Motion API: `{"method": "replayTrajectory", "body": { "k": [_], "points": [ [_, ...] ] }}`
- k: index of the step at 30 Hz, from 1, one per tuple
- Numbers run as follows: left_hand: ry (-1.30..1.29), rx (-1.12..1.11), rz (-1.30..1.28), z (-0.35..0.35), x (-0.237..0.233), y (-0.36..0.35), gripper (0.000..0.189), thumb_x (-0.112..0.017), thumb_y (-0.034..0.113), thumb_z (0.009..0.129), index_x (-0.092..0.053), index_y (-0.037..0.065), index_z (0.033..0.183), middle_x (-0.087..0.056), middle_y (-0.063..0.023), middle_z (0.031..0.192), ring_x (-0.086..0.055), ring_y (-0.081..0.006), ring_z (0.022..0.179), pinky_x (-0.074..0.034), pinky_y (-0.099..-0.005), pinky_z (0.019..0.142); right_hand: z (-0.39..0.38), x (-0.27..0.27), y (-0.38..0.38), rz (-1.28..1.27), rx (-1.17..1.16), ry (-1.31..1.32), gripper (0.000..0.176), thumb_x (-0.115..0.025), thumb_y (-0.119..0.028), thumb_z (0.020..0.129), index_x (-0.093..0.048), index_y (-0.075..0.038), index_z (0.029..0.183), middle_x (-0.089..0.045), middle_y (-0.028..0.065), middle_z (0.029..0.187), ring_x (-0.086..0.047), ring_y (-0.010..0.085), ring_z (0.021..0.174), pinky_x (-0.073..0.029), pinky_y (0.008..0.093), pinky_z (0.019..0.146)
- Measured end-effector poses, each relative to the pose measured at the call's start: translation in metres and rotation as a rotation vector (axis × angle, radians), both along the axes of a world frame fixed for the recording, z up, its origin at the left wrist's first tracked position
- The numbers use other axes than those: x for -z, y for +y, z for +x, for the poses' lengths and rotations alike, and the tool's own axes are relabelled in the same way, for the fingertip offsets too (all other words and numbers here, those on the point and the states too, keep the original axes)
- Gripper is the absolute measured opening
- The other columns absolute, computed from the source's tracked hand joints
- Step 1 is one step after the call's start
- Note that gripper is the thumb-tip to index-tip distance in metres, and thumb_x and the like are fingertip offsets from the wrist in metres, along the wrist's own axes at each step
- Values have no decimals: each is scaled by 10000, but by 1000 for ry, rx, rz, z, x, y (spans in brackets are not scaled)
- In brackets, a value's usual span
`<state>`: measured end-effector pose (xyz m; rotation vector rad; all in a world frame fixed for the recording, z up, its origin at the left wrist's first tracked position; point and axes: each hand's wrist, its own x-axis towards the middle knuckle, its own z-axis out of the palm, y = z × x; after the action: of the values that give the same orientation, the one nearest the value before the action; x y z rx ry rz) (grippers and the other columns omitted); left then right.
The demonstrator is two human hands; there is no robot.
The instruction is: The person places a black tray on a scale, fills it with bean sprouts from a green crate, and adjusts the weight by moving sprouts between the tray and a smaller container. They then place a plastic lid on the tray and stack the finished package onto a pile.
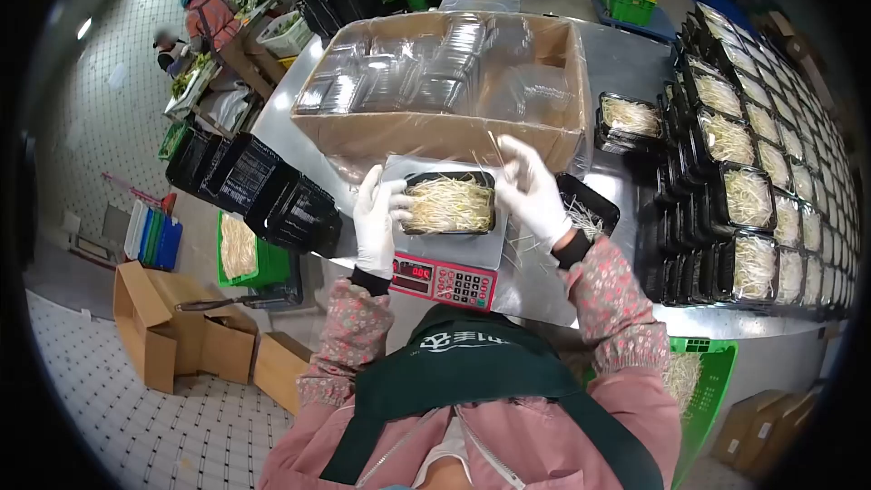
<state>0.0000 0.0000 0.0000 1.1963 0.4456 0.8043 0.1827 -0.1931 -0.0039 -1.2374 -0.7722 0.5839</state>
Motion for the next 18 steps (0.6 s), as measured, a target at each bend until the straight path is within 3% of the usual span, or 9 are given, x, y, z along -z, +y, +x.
{"method": "replayTrajectory", "body": {
  "k": [2,4,7,8,9,11,14,17,18],
  "points": [
    [145,-8,120,15,13,16,463,-491,48,954,-404,-38,1400,-668,-63,835,-579,-72,650,-470,-185,557,-8,23,1,-39,72,-85,757,-630,30,852,-296,-93,1519,-591,-22,915,-518,24,758,-461,194,669],
    [309,41,246,6,28,18,384,-531,59,948,-497,-22,1322,-663,-45,819,-566,-76,651,-462,-193,603,-16,36,-11,-291,149,-298,719,-629,-87,891,-293,-144,1524,-647,79,842,-565,118,686,-496,268,701],
    [469,-80,543,28,58,43,287,-592,85,926,-609,0,1199,-660,-36,821,-571,-81,680,-471,-225,665,1,74,16,-454,346,-619,501,-561,-319,950,-465,-136,1406,-691,205,990,-667,384,897,-513,459,792],
    [533,-149,641,34,65,53,259,-612,96,919,-640,5,1160,-659,-33,822,-574,-82,694,-476,-236,685,2,72,26,-605,333,-676,460,-534,-341,960,-496,-131,1367,-687,201,1019,-659,378,923,-508,465,806],
    [592,-237,763,40,78,67,266,-664,312,902,-704,129,1092,-686,-156,964,-641,-264,805,-506,-352,775,1,66,37,-757,315,-730,429,-507,-362,971,-526,-126,1329,-682,197,1049,-651,373,948,-503,471,819],
    [818,-226,862,41,81,78,264,-675,267,901,-705,91,1096,-695,-155,1016,-651,-235,938,-502,-326,841,4,69,54,-875,264,-722,391,-489,-362,980,-560,-119,1278,-676,183,1091,-642,362,989,-494,465,840],
    [382,129,314,32,117,97,296,-674,171,912,-677,-22,1137,-694,-110,1126,-628,-179,1059,-473,-300,934,8,73,50,-723,220,-471,340,-543,-310,966,-597,-86,1215,-681,172,1080,-653,306,1001,-490,397,892],
    [374,241,-63,18,104,84,278,-697,164,892,-672,-13,1105,-689,-56,1006,-640,-143,910,-505,-292,820,7,102,49,-282,191,82,174,-660,-143,914,-653,-1,1013,-672,25,910,-598,104,846,-491,262,785],
    [344,240,-128,16,108,83,240,-707,146,880,-670,5,1070,-672,-34,948,-629,-125,867,-501,-282,769,9,114,52,-271,217,41,135,-670,-136,904,-642,-17,960,-648,8,863,-575,91,806,-481,253,750]
  ]
}}
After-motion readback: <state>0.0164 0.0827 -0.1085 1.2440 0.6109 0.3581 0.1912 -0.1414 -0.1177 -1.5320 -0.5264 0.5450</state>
